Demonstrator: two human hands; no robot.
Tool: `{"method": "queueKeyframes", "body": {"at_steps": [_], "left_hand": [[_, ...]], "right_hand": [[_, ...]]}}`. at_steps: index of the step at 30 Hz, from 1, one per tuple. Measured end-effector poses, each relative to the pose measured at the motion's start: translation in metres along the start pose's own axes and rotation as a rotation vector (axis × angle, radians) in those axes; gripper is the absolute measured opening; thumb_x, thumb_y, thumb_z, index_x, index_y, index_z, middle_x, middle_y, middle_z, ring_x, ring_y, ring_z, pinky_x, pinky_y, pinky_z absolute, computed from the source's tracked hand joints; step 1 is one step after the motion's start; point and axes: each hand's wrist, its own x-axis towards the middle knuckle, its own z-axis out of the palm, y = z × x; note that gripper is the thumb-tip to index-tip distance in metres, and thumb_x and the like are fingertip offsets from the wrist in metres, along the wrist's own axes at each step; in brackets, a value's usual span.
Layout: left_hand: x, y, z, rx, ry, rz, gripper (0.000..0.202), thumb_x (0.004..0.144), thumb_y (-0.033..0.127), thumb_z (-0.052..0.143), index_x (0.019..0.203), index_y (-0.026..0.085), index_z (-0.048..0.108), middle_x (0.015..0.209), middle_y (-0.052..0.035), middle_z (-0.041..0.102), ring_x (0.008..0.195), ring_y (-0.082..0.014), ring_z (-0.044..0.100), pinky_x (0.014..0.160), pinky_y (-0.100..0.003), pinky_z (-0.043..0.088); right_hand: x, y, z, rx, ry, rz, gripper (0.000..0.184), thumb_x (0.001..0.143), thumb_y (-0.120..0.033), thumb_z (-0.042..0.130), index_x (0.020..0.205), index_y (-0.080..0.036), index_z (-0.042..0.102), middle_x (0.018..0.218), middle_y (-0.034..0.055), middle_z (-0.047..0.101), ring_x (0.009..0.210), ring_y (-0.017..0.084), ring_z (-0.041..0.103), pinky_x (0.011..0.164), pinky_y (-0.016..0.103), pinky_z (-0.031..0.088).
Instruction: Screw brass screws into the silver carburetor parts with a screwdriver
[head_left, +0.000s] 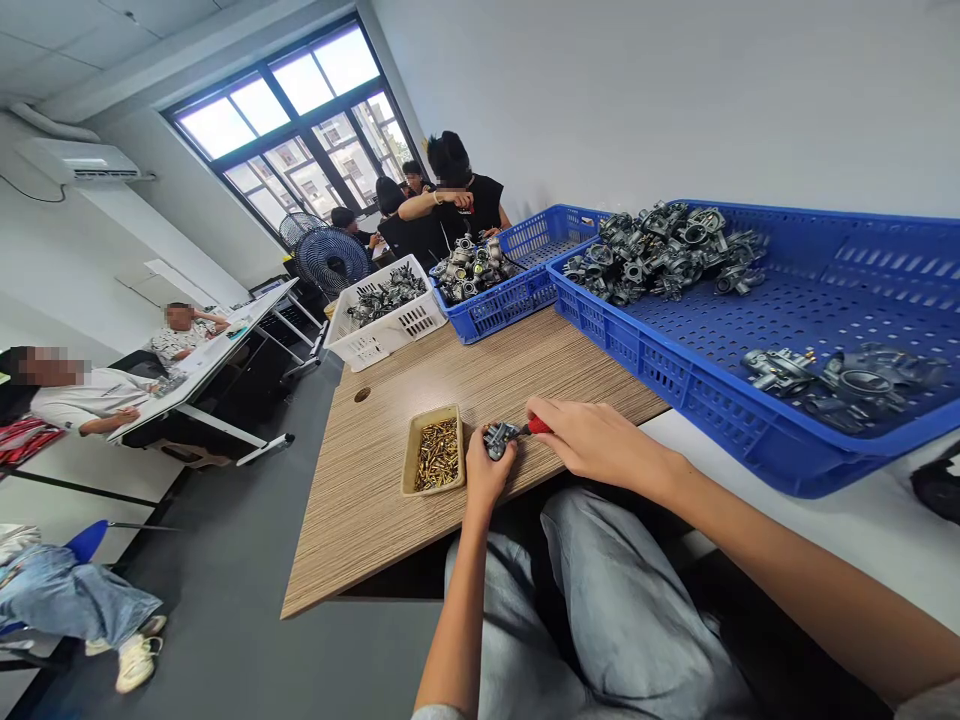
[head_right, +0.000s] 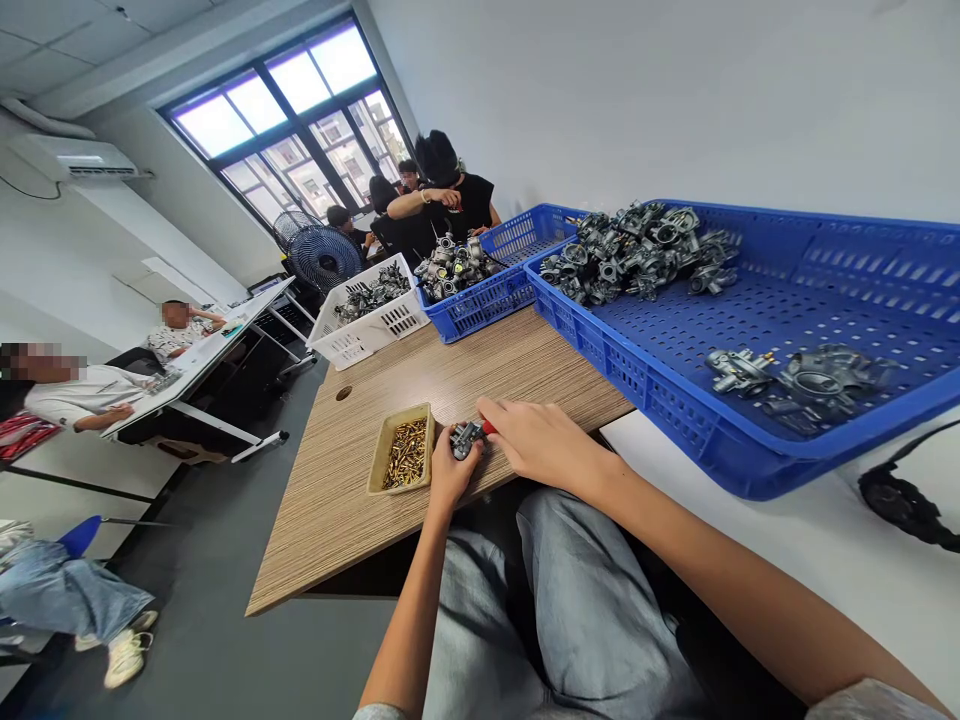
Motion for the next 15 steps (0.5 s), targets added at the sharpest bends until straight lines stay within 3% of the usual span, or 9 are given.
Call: {"method": "queueKeyframes", "body": {"at_steps": [4, 7, 12, 15], "left_hand": [[0.000, 0.001, 0.000, -0.004, -0.003, 0.001, 0.038, 0.087, 0.037, 0.076, 0.119, 0.022, 0.065, 0.115, -0.0100, 0.074, 0.105, -0.0250, 0.071, 0.097, -0.039, 0.054], [0.000, -0.001, 0.001, 0.002, -0.007, 0.003, 0.039, 0.088, 0.037, 0.076, 0.121, 0.022, 0.064, 0.118, -0.0102, 0.074, 0.107, -0.0252, 0.071, 0.099, -0.040, 0.054], [0.001, -0.003, 0.002, 0.004, -0.021, 0.017, 0.041, 0.087, 0.037, 0.077, 0.122, 0.021, 0.065, 0.117, -0.0103, 0.075, 0.107, -0.0256, 0.072, 0.100, -0.041, 0.056], [0.001, -0.002, 0.002, 0.013, -0.013, -0.005, 0.039, 0.087, 0.036, 0.076, 0.121, 0.021, 0.066, 0.115, -0.0098, 0.075, 0.105, -0.0256, 0.072, 0.101, -0.042, 0.056]], "right_hand": [[0.004, 0.002, 0.004, 0.032, 0.035, 0.042, 0.014, 0.109, -0.037, 0.057, 0.113, -0.023, 0.057, 0.105, 0.0051, 0.077, 0.088, 0.023, 0.072, 0.063, 0.030, 0.032], [0.006, 0.004, 0.002, 0.152, 0.142, 0.066, 0.013, 0.107, -0.037, 0.060, 0.108, -0.024, 0.061, 0.090, 0.0011, 0.074, 0.078, 0.019, 0.068, 0.064, 0.028, 0.033], [0.000, 0.000, -0.024, 0.756, 0.410, 0.047, 0.017, 0.096, -0.036, 0.071, 0.092, -0.023, 0.061, 0.075, -0.0045, 0.061, 0.065, 0.013, 0.055, 0.061, 0.025, 0.040], [-0.010, -0.011, -0.043, 1.008, 0.459, 0.043, 0.024, 0.097, -0.042, 0.070, 0.087, -0.023, 0.057, 0.073, -0.0049, 0.055, 0.064, 0.012, 0.052, 0.058, 0.024, 0.042]]}}
